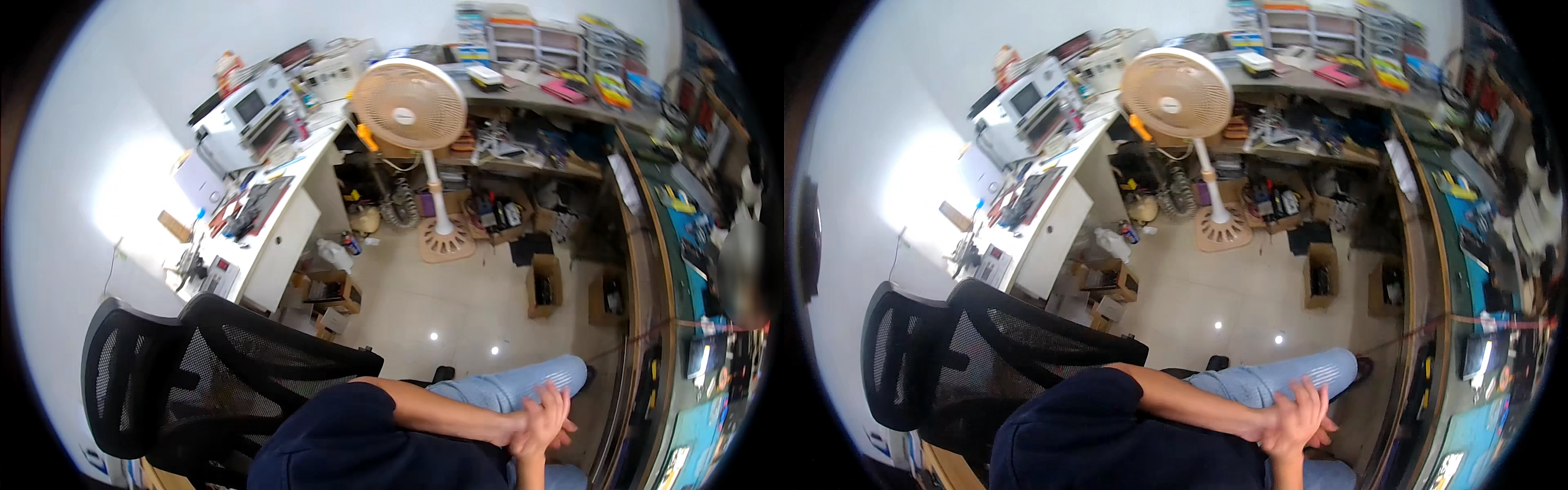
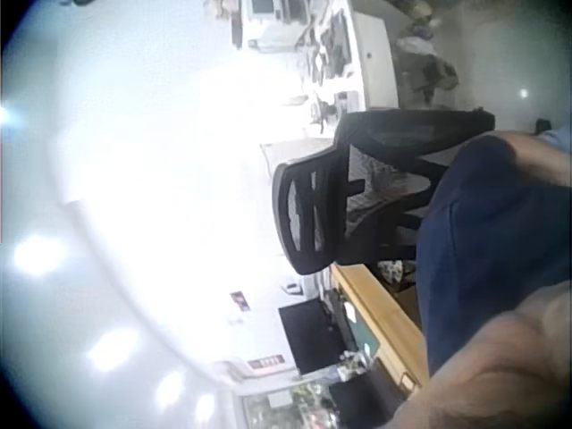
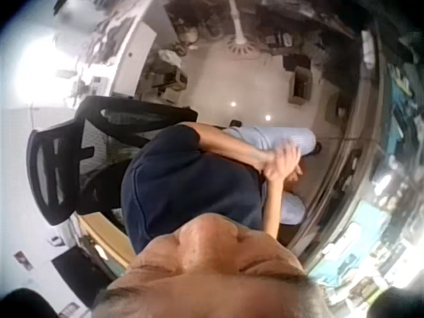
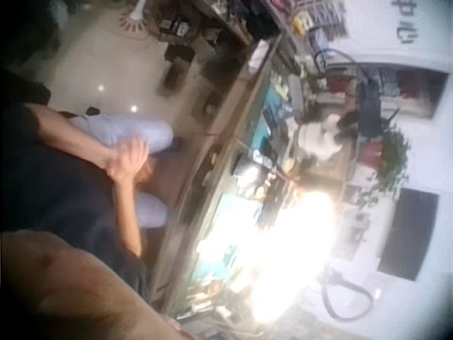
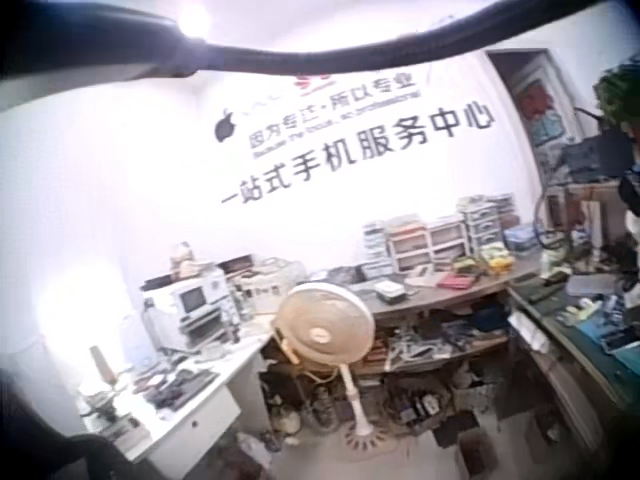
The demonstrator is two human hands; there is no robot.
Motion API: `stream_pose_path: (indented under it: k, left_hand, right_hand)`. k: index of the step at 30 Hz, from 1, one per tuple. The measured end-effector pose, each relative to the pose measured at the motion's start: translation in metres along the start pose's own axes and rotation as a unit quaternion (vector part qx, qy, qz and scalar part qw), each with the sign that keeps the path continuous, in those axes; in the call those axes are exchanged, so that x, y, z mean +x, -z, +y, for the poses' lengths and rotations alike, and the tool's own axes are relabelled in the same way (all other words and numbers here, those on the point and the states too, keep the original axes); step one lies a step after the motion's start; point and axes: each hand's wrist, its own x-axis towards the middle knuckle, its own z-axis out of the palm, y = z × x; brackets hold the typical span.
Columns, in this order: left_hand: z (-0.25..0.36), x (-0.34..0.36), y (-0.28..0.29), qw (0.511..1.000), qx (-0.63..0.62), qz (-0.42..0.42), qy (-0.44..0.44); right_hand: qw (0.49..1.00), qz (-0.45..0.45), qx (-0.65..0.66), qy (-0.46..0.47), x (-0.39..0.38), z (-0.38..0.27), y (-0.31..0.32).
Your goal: The person disassembles a smartphone, removes the back cover, and uses a plastic pry tool to separate the screen assembly from the frame. They then reassemble the device, apply adhesive tape to the edges, and test the screen by powering it on and interacting with the display.
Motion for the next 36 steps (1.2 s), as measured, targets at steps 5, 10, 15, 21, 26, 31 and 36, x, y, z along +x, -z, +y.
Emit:
stream_pose_path:
  k: [5, 10, 15, 21, 26, 31, 36]
  left_hand:
    - [0.142, -0.075, 0.009, 0.981, 0.145, 0.094, -0.088]
    - [0.287, -0.204, 0.065, 0.6, 0.466, 0.376, -0.531]
    - [0.353, -0.387, 0.156, 0.115, 0.591, 0.711, -0.363]
    - [0.372, -0.481, 0.206, 0.069, 0.491, 0.841, -0.218]
    - [0.399, -0.498, 0.22, 0.081, 0.479, 0.871, -0.081]
    - [0.411, -0.558, 0.26, -0.085, 0.361, 0.922, 0.113]
    - [0.432, -0.585, 0.236, 0.041, 0.366, 0.926, 0.08]
  right_hand:
    - [0.924, -0.067, -0.197, -0.322, 0.001, 0.088, -0.029]
    - [0.897, -0.124, -0.288, -0.313, -0.117, 0.147, -0.018]
    - [0.811, -0.313, -0.278, -0.408, -0.117, 0.113, -0.016]
    - [0.678, -0.469, -0.246, -0.51, -0.197, 0.231, -0.037]
    - [0.752, -0.413, -0.142, -0.494, -0.209, 0.229, -0.035]
    - [0.748, -0.443, -0.158, -0.467, -0.218, 0.242, -0.024]
    - [0.733, -0.445, -0.135, -0.496, -0.191, 0.228, -0.053]
